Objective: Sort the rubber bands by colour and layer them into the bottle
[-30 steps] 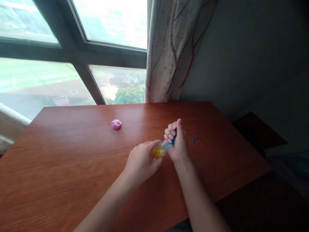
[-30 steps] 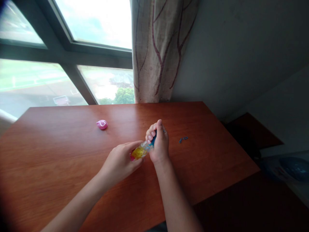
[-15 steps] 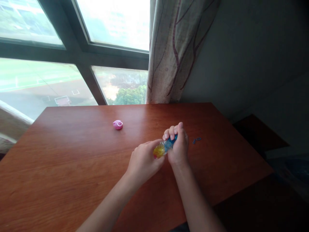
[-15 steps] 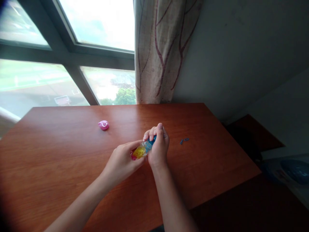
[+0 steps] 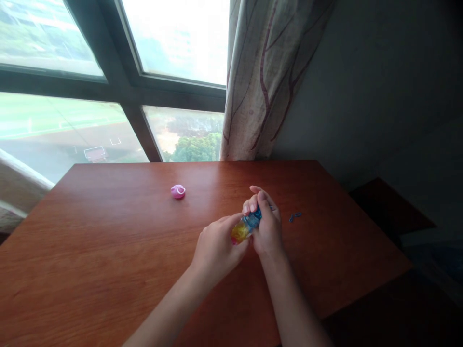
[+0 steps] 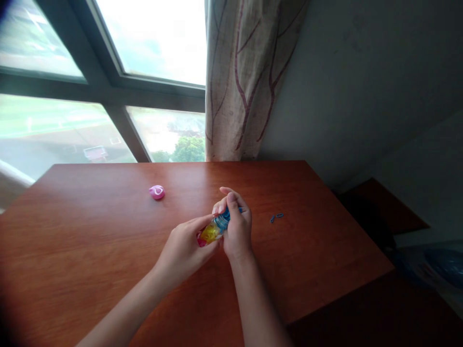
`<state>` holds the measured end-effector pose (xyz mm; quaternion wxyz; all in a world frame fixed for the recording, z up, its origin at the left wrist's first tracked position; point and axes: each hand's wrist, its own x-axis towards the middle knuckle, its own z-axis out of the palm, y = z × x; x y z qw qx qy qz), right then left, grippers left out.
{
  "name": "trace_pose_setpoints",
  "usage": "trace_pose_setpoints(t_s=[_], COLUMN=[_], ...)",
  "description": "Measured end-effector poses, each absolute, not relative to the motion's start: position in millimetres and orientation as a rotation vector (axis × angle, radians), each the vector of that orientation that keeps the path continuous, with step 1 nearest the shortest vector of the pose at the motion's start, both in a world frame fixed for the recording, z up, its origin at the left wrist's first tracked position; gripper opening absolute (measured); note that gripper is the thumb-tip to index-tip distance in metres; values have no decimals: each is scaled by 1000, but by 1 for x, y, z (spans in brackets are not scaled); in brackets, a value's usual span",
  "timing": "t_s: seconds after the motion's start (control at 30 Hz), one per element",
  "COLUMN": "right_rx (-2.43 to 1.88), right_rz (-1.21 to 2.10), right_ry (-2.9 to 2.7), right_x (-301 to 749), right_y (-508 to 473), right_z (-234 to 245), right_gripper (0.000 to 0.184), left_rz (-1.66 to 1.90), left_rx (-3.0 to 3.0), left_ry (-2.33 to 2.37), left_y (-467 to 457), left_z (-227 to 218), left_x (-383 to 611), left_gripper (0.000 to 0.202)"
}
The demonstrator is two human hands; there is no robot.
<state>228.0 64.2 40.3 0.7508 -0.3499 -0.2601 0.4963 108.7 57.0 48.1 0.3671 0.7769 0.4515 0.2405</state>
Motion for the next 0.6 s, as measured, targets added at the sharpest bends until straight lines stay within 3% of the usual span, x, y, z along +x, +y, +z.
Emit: trace_pose_setpoints(t_s=[0.23,0.33,0.47,0.6], right_rx=[-693,-720,-738,-709], right_rz=[1085,1084,1107,1129], right_ry=[-599,-588,-522,-479], right_x=[226,224,226,229], right_y=[62,62,64,64], right_z=[44,44,41,37], right_gripper=[42,34,11,11], left_rz=[632,625,624,612], left_rx=[1905,1913,1983,2016], left_ry=[1094,1103,1118,1121], left_y=[59,60,58,57], left_z=[45,44,46,49], left_x=[110,109,108,107], left_gripper=[26,22,28,33])
